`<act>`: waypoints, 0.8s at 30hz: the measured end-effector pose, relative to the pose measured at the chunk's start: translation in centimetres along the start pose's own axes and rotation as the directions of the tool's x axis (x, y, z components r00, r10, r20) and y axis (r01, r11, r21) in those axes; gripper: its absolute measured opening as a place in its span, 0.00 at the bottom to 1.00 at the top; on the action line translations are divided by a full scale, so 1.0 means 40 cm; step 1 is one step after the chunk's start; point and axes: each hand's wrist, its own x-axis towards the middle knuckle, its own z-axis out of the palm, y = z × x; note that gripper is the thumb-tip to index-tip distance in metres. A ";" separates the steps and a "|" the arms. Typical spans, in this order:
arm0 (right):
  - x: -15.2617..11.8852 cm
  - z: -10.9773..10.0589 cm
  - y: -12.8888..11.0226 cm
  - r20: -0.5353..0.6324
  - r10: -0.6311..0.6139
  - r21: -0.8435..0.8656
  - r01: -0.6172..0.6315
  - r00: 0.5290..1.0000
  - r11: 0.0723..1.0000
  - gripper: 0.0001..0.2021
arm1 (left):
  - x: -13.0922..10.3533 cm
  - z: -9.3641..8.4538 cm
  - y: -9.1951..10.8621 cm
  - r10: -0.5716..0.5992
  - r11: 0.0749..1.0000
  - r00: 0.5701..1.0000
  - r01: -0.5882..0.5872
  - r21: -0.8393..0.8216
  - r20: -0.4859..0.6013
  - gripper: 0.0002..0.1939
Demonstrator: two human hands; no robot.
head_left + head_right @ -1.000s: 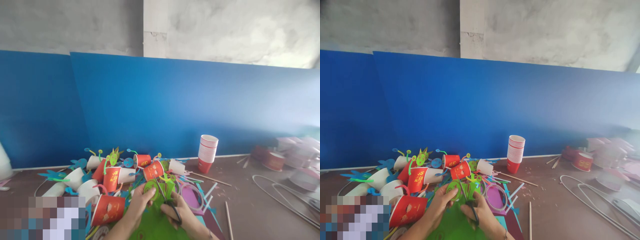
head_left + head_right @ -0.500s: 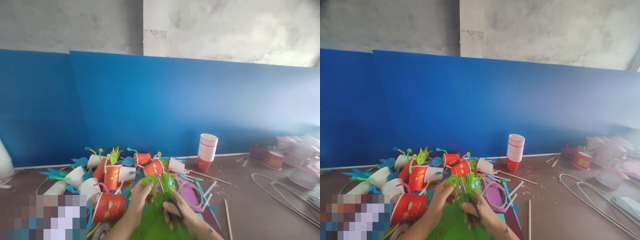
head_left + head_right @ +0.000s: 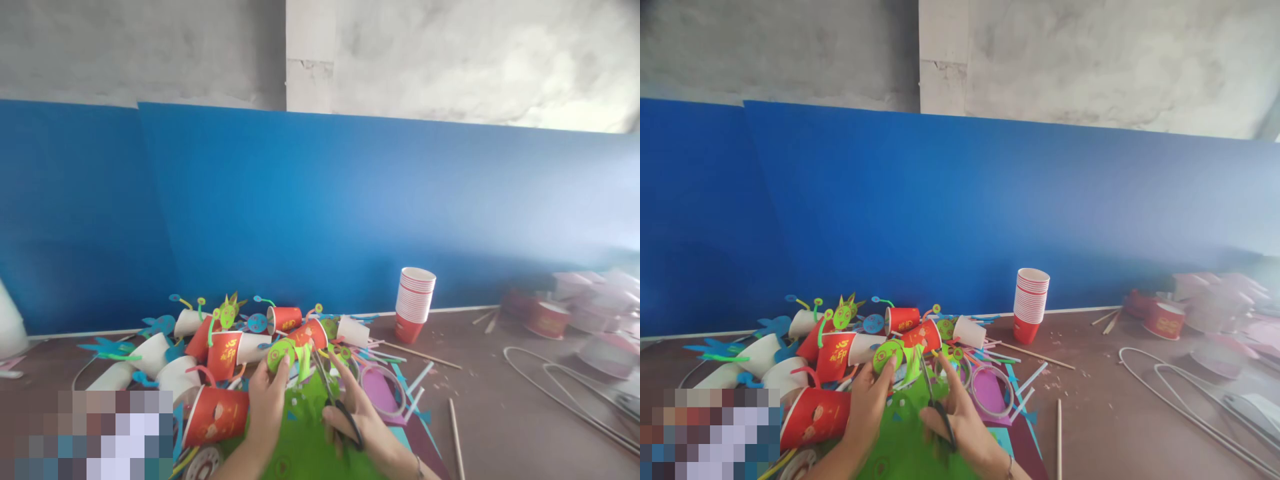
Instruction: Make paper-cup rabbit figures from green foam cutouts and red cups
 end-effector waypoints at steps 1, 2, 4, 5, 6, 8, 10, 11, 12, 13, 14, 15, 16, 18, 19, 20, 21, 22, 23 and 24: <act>0.001 0.002 -0.001 -0.043 -0.050 0.002 0.050 0.998 0.999 0.55 | 0.000 0.000 0.001 0.011 1.000 1.000 -0.011 0.006 0.009 0.18; 0.002 0.004 0.000 -0.082 -0.093 0.003 0.094 0.992 0.996 0.55 | 0.001 0.000 0.002 0.018 1.000 1.000 -0.018 0.007 0.024 0.19; 0.005 0.004 0.004 -0.118 -0.112 -0.007 0.112 0.987 0.994 0.51 | 0.002 0.001 0.003 0.016 1.000 0.998 -0.016 -0.007 0.065 0.20; 0.007 0.004 0.008 -0.109 -0.073 -0.024 0.070 0.991 0.997 0.45 | 0.002 0.001 0.004 0.010 1.000 0.996 -0.009 -0.018 0.088 0.20; 0.009 0.003 0.012 -0.090 -0.012 -0.047 0.007 0.996 0.999 0.40 | 0.003 0.002 0.004 0.008 1.000 0.994 -0.005 -0.031 0.105 0.20; 0.012 0.002 0.019 -0.042 0.111 -0.089 -0.114 0.993 0.989 0.30 | 0.002 0.002 0.006 0.008 0.998 0.995 -0.003 -0.055 0.096 0.20; 0.013 0.003 0.024 0.013 0.185 -0.116 -0.182 0.983 0.976 0.24 | 0.000 0.002 0.007 -0.002 0.998 0.999 0.005 -0.069 0.047 0.20; 0.012 0.004 0.025 0.034 0.202 -0.122 -0.197 0.979 0.973 0.22 | -0.001 0.002 0.007 -0.013 0.997 1.000 0.015 -0.072 0.024 0.20; 0.012 0.006 0.026 0.051 0.216 -0.127 -0.209 0.975 0.970 0.21 | -0.002 0.003 0.007 -0.026 0.997 1.000 0.027 -0.072 0.012 0.20; 0.011 0.008 0.026 0.064 0.228 -0.129 -0.218 0.972 0.967 0.20 | -0.003 0.004 0.006 -0.037 0.997 0.999 0.038 -0.073 0.014 0.20; 0.010 0.009 0.026 0.073 0.236 -0.128 -0.226 0.969 0.966 0.20 | -0.004 0.005 0.005 -0.045 0.995 0.999 0.047 -0.082 0.026 0.20; 0.010 0.011 0.027 0.077 0.238 -0.122 -0.228 0.968 0.966 0.21 | -0.006 0.008 0.003 -0.049 0.994 0.998 0.053 -0.098 0.047 0.20; 0.010 0.012 0.027 0.081 0.234 -0.113 -0.225 0.969 0.968 0.22 | -0.008 0.010 0.001 -0.052 0.991 0.996 0.060 -0.116 0.077 0.20; 0.011 0.014 0.029 0.081 0.218 -0.098 -0.209 0.973 0.973 0.25 | -0.012 0.017 -0.003 -0.060 0.985 0.987 0.082 -0.149 0.148 0.19; 0.013 0.014 0.030 0.070 0.204 -0.093 -0.198 0.976 0.976 0.26 | -0.015 0.020 -0.004 -0.066 0.982 0.980 0.097 -0.163 0.186 0.19; 0.014 0.015 0.031 0.054 0.190 -0.088 -0.185 0.980 0.979 0.26 | -0.019 0.023 -0.004 -0.072 0.978 0.972 0.113 -0.176 0.223 0.18; 0.016 0.015 0.032 0.036 0.176 -0.084 -0.172 0.984 0.981 0.27 | -0.022 0.026 -0.005 -0.079 0.973 0.964 0.130 -0.188 0.255 0.18; 0.017 0.016 0.032 0.021 0.165 -0.080 -0.163 0.986 0.983 0.27 | -0.026 0.028 -0.004 -0.085 0.969 0.955 0.145 -0.199 0.284 0.18; 0.018 0.017 0.031 0.008 0.154 -0.077 -0.153 0.988 0.985 0.28 | -0.029 0.030 -0.003 -0.090 0.965 0.946 0.160 -0.206 0.312 0.18; 0.019 0.017 0.030 -0.002 0.144 -0.074 -0.143 0.990 0.987 0.28 | -0.032 0.031 -0.002 -0.095 0.963 0.937 0.172 -0.207 0.335 0.19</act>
